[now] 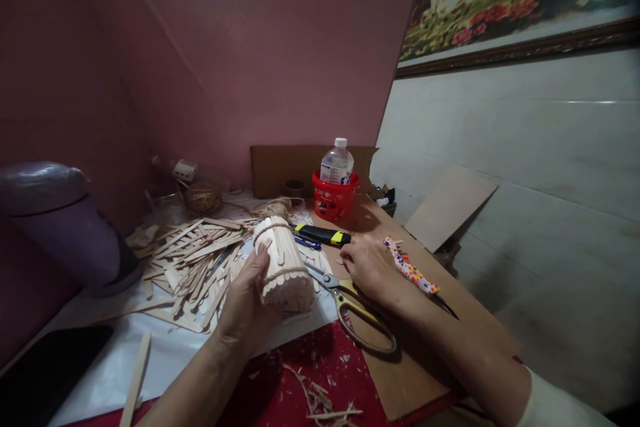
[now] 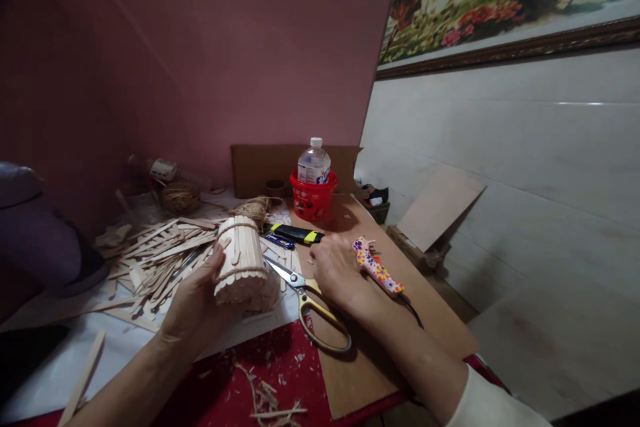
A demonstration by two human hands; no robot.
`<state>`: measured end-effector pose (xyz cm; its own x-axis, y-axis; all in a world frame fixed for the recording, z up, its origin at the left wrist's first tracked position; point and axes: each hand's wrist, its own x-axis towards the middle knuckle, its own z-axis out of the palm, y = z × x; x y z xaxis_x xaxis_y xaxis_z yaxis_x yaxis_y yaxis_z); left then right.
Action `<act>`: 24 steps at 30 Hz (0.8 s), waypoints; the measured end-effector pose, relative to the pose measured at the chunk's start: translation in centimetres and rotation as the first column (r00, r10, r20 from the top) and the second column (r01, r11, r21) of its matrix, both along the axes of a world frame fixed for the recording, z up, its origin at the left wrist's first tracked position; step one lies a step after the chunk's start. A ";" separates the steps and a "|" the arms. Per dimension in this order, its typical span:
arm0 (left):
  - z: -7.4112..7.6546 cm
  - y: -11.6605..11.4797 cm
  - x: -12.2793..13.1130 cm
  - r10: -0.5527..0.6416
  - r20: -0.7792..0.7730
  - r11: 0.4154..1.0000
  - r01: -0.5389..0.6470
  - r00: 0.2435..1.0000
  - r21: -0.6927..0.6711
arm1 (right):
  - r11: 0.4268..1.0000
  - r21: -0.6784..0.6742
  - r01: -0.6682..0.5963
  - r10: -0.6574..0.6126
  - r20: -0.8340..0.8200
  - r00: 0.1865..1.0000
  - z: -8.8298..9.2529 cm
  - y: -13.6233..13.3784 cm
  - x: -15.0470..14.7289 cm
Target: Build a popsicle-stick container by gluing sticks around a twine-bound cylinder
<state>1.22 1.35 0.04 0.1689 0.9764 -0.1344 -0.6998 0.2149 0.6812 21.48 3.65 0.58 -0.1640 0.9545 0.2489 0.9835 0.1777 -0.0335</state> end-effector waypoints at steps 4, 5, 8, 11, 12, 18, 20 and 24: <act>0.0 0.1 0.1 0.016 0.003 1.000 -0.016 1.000 -0.016 | 0.999 -0.039 0.006 -0.003 0.054 0.999 -0.5 1.0 -0.2; 0.0 0.1 0.2 0.017 0.000 1.000 -0.017 1.000 -0.020 | 0.999 -0.044 0.007 -0.004 0.060 0.998 -0.7 1.2 -0.2; 0.1 -0.1 0.2 0.015 -0.004 0.999 -0.015 1.000 -0.035 | 0.999 -0.049 0.008 -0.006 0.051 0.999 -1.3 1.5 -0.4; 0.2 -0.3 0.3 -0.002 -0.007 0.999 0.002 1.000 -0.039 | 0.999 -0.050 0.008 -0.008 -0.002 1.000 -1.5 1.6 -0.5; 0.3 -0.3 0.4 0.003 -0.006 0.999 -0.003 1.000 -0.046 | 0.999 -0.048 0.002 -0.004 -0.031 1.000 -1.5 1.5 -0.5; 0.5 -0.6 0.5 0.030 -0.022 0.999 -0.031 0.999 -0.041 | 0.996 0.020 -0.083 0.086 -0.307 0.948 0.9 -0.7 -1.4; 0.6 -0.7 0.6 0.022 -0.042 1.000 -0.023 0.999 -0.010 | 0.978 0.027 -0.206 0.180 -0.603 0.777 2.1 -2.0 -2.2; 0.7 -1.0 0.8 0.009 -0.072 0.999 -0.006 0.997 0.039 | 0.947 0.016 -0.320 0.124 -0.940 0.319 3.0 -4.0 -3.8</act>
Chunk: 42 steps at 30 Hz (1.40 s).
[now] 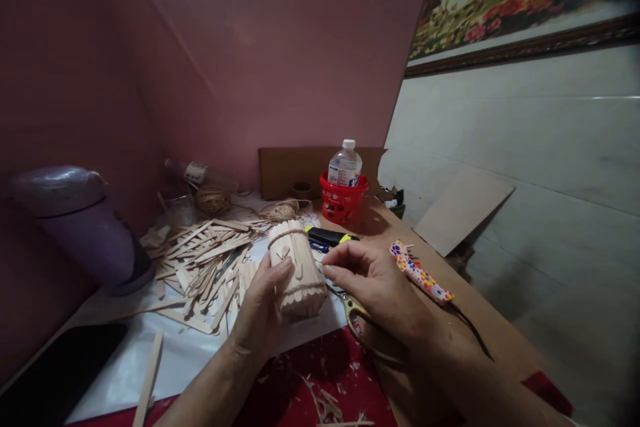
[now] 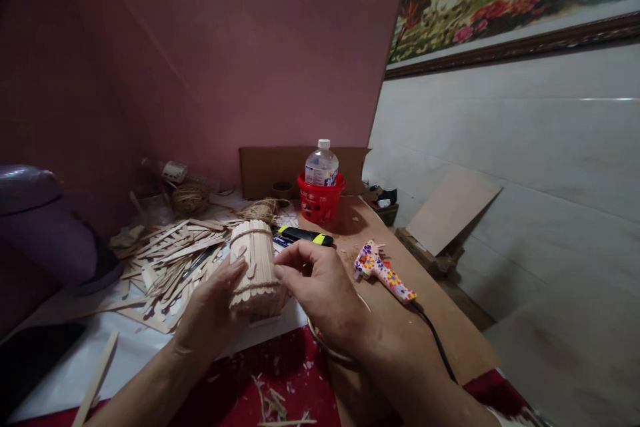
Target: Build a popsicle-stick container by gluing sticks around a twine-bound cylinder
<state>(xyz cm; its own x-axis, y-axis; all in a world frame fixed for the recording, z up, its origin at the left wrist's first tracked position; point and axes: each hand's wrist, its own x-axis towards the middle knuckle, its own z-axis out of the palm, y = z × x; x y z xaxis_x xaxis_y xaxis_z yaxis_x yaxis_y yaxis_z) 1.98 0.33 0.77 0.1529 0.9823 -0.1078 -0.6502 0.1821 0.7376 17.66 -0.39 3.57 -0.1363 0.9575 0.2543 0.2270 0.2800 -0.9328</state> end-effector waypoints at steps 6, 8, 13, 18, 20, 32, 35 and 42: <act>0.2 -0.2 0.1 0.022 -0.022 1.000 -0.022 1.000 -0.016 | 0.998 -0.059 -0.013 0.005 -0.120 0.993 -0.5 -0.1 -1.1; 0.2 -0.2 0.1 0.026 -0.021 0.998 -0.027 0.999 -0.048 | 0.997 -0.074 -0.016 0.006 -0.131 0.991 -0.5 -0.1 -1.2; 0.2 -0.4 0.1 -0.019 -0.037 1.000 0.019 0.999 -0.002 | 0.995 -0.100 -0.012 -0.003 -0.144 0.990 -0.2 -0.3 -1.4; 0.1 -0.3 0.1 -0.027 -0.064 0.999 0.028 0.998 0.017 | 0.995 -0.102 0.001 -0.015 -0.132 0.991 -0.5 -0.2 -1.5; 0.1 -0.3 0.2 -0.031 -0.068 0.999 0.033 0.997 0.035 | 0.994 -0.105 0.009 -0.021 -0.113 0.993 -0.5 -0.2 -1.5; -0.2 -0.1 0.2 -0.055 -0.074 0.993 0.063 0.996 0.104 | 0.988 -0.154 0.000 -0.023 -0.150 0.988 -0.5 0.1 -1.6; -0.4 0.0 0.2 -0.062 -0.068 0.991 0.070 0.996 0.116 | 0.986 -0.164 0.009 -0.033 -0.142 0.989 -0.5 0.2 -1.6; -0.4 -0.1 0.1 -0.047 -0.091 0.989 0.060 0.995 0.135 | 0.979 -0.203 -0.008 -0.021 -0.143 0.990 -0.2 0.1 -1.6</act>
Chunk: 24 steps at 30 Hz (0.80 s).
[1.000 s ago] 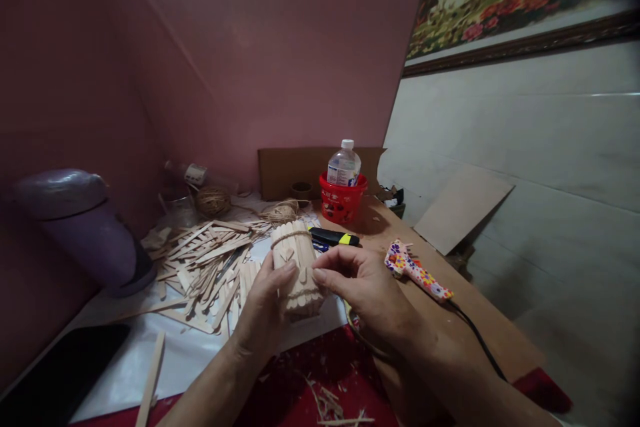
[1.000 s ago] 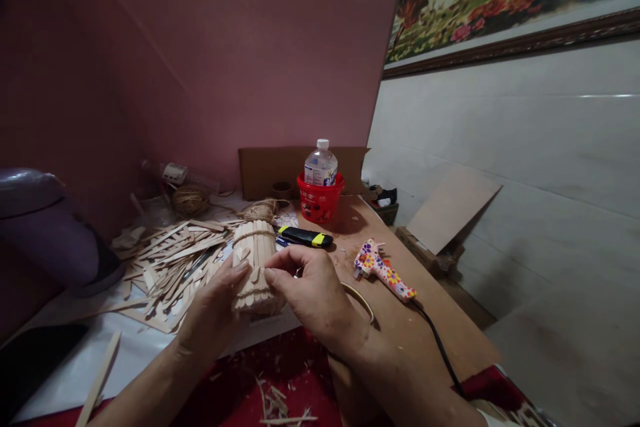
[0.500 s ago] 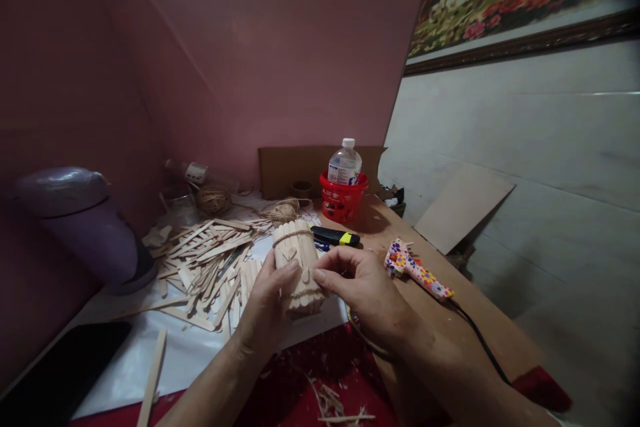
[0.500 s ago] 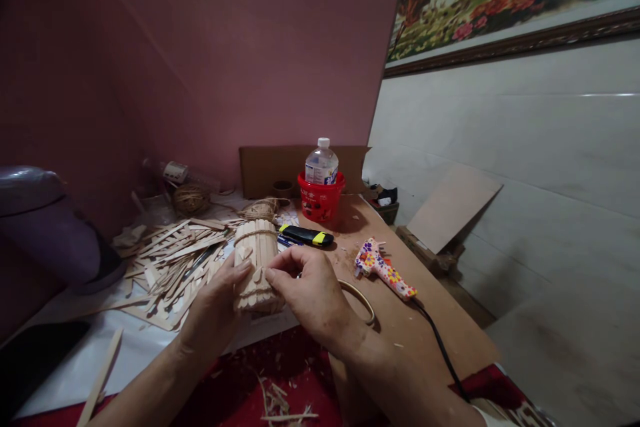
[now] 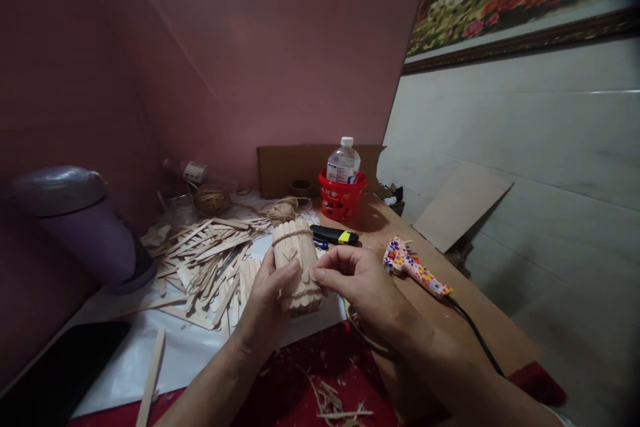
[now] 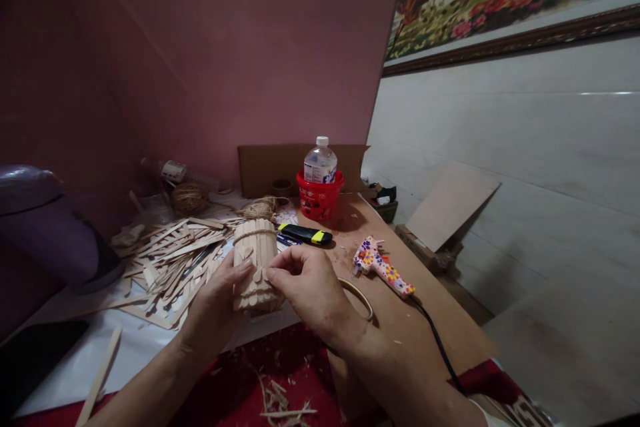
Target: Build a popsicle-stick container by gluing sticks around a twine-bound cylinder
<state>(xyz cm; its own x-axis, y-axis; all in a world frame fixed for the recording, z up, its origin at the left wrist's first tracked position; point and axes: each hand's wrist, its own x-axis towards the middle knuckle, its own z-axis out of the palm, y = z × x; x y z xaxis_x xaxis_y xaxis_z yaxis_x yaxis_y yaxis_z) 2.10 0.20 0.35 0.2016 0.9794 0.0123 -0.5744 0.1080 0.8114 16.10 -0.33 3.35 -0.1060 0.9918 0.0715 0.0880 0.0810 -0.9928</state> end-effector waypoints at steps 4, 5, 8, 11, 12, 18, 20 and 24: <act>0.0 0.0 0.0 0.004 -0.007 1.000 -0.004 1.000 0.006 | 1.000 0.000 -0.002 0.002 -0.006 1.000 0.0 0.0 0.1; 0.0 0.0 0.0 0.007 -0.011 1.000 -0.007 1.000 0.005 | 1.000 -0.003 -0.003 0.003 -0.007 1.000 0.1 0.0 0.1; 0.0 0.0 0.1 0.018 -0.026 1.000 -0.018 1.000 0.004 | 1.000 -0.006 -0.010 0.010 -0.007 1.000 0.1 0.0 0.1; 0.1 0.1 0.1 0.015 -0.024 1.000 -0.015 1.000 0.013 | 1.000 0.007 -0.022 0.022 -0.012 1.000 0.1 0.0 0.2; 0.1 0.1 0.0 0.011 -0.024 1.000 -0.010 1.000 0.017 | 1.000 0.012 -0.026 0.026 -0.008 1.000 0.1 0.1 0.2; 0.2 0.1 0.0 0.014 -0.029 1.000 -0.013 0.999 0.019 | 0.999 0.034 -0.039 0.039 0.006 0.999 -0.3 0.2 0.4; 0.2 0.1 0.0 0.007 -0.024 1.000 -0.006 1.000 0.016 | 0.998 0.042 -0.044 0.044 0.003 0.999 -0.4 0.1 0.4; 0.2 0.1 0.1 0.008 -0.024 1.000 -0.008 1.000 0.014 | 0.998 0.053 -0.032 0.030 0.038 0.999 -0.5 0.1 0.4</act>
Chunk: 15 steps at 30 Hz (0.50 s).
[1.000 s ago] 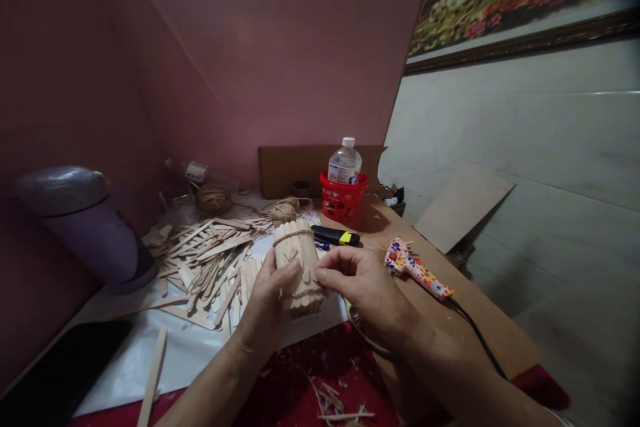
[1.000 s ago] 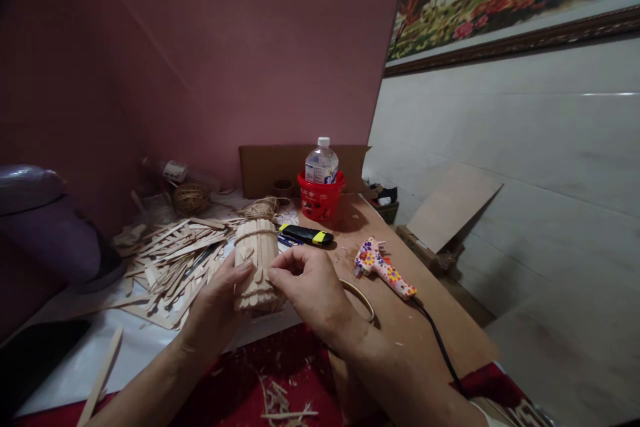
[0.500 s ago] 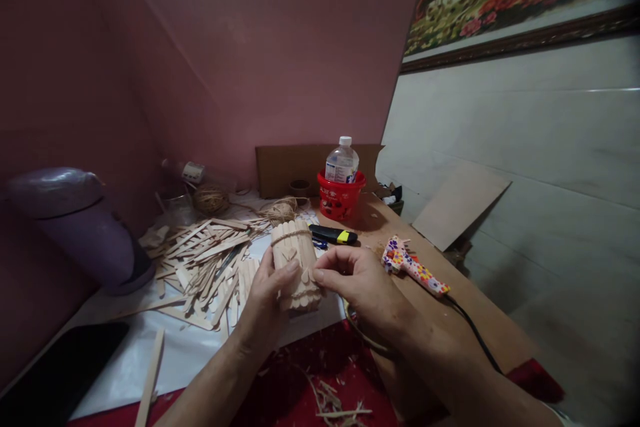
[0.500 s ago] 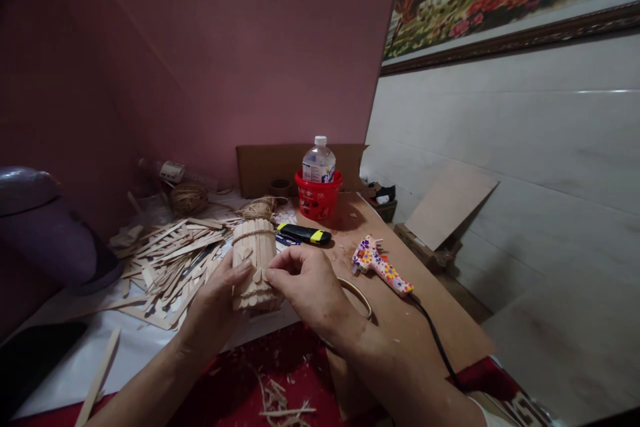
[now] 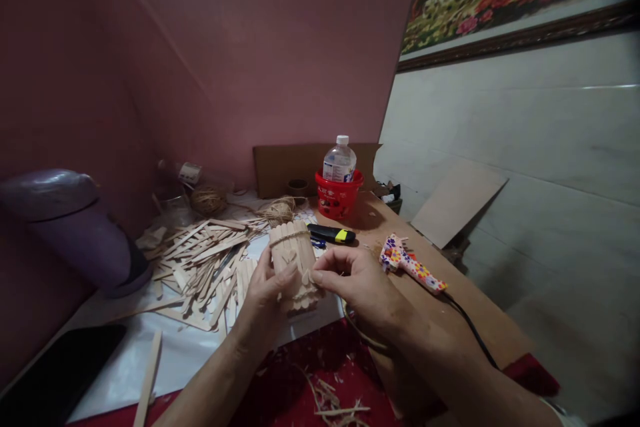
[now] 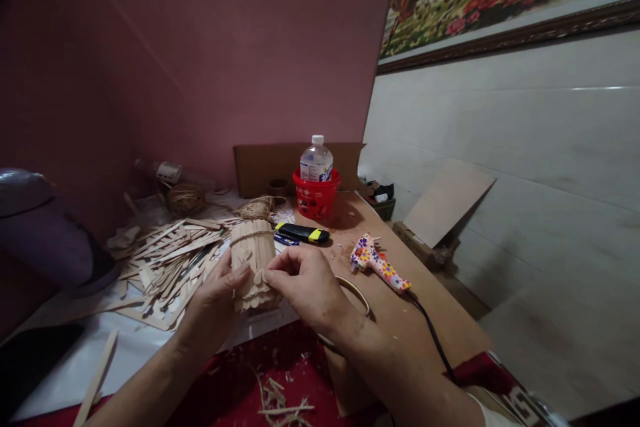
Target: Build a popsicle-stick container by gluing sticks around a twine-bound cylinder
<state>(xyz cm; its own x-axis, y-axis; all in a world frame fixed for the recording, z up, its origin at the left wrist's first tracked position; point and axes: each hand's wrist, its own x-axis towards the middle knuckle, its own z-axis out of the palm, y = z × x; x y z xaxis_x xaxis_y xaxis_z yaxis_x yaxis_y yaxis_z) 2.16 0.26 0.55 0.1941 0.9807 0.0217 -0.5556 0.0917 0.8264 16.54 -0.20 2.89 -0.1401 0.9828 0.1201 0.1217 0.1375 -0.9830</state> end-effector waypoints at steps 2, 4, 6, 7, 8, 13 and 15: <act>0.0 0.0 0.0 0.002 -0.004 1.000 -0.002 1.000 -0.001 | 1.000 -0.006 -0.001 0.001 0.010 1.000 0.0 0.0 0.0; 0.0 0.1 0.0 -0.001 -0.003 1.000 0.001 1.000 0.003 | 1.000 -0.011 -0.002 0.002 0.005 1.000 0.1 0.0 0.0; -0.1 0.1 0.0 -0.001 0.000 1.000 0.001 1.000 0.007 | 1.000 -0.016 0.002 -0.002 -0.002 1.000 0.2 0.0 0.0; -0.1 0.1 0.0 0.001 -0.001 1.000 -0.001 1.000 0.007 | 1.000 -0.017 0.003 -0.003 -0.002 1.000 0.3 0.0 0.0; -0.1 0.1 0.0 0.003 -0.003 1.000 -0.003 1.000 0.005 | 1.000 -0.017 0.005 -0.005 0.001 1.000 0.4 -0.1 0.0; 0.0 0.1 0.0 0.001 -0.007 1.000 -0.001 1.000 0.000 | 0.999 -0.032 -0.001 0.001 0.001 1.000 0.7 -0.3 -0.1; 0.0 0.1 0.0 -0.007 0.001 1.000 0.007 1.000 -0.008 | 0.999 -0.038 -0.004 0.004 -0.001 1.000 0.8 -0.3 -0.1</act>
